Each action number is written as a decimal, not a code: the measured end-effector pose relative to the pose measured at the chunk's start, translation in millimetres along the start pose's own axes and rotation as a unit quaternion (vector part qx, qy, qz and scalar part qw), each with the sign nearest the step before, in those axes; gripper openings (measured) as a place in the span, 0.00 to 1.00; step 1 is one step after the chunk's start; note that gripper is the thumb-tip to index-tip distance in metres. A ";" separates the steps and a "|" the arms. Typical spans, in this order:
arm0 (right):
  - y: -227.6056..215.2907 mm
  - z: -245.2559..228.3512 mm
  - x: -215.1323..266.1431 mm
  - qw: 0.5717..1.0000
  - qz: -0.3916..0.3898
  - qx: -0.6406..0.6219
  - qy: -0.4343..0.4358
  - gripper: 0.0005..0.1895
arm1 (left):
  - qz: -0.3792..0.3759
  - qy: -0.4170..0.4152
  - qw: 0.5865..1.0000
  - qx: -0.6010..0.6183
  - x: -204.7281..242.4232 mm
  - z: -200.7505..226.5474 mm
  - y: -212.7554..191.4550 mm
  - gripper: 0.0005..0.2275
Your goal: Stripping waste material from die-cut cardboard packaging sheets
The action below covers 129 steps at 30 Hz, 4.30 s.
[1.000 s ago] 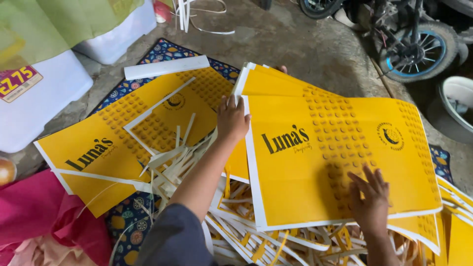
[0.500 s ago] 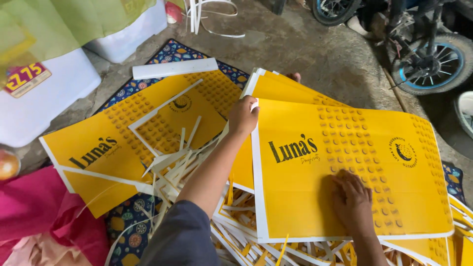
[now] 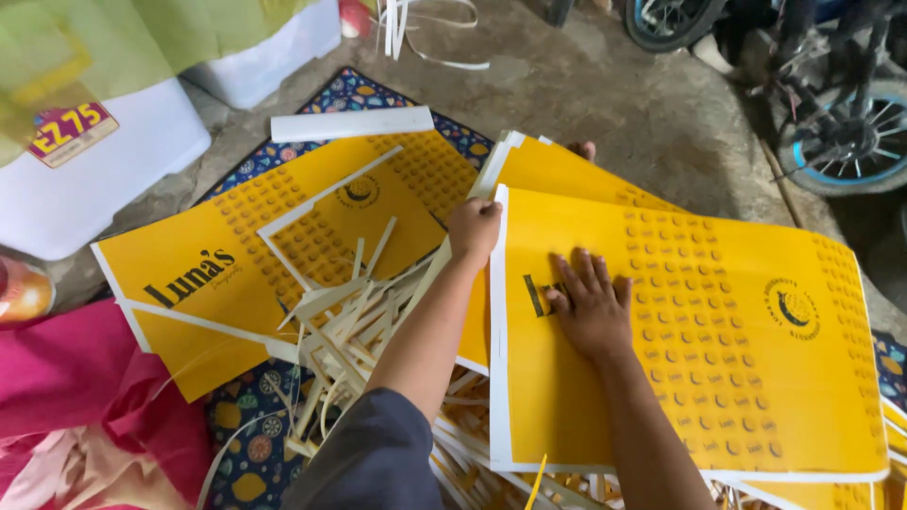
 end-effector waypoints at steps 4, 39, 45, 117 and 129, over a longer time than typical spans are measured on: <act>-1.6 -1.8 4.7 1.000 -0.009 -0.009 0.014 0.35 | 0.012 -0.008 1.000 -0.001 1.3 -9.7 4.9 0.16; -6.8 -14.5 5.3 0.998 -0.031 -0.038 0.044 0.35 | 0.006 -0.188 0.921 0.341 12.0 -1.9 -28.6 0.12; -19.7 -21.5 9.9 0.996 -0.028 -0.043 0.067 0.35 | 0.006 -0.075 0.979 0.192 17.9 14.7 -41.2 0.18; -23.5 -8.9 87.2 0.997 -0.030 -0.033 0.070 0.33 | -0.121 0.002 0.967 0.226 254.2 -35.9 -126.4 0.15; -21.7 -9.6 75.3 0.995 -0.014 -0.018 0.093 0.34 | -0.101 -0.052 0.954 0.277 248.9 -25.7 -132.6 0.19</act>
Point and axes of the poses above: each hand's wrist, its own x-axis away from the middle knuckle, its own y-axis out of the palm, z = x × y, the point moved 7 cm from there along -x, towards the middle knuckle, and after that the axes turned 7 degrees about -x, right-handed, at the moved point
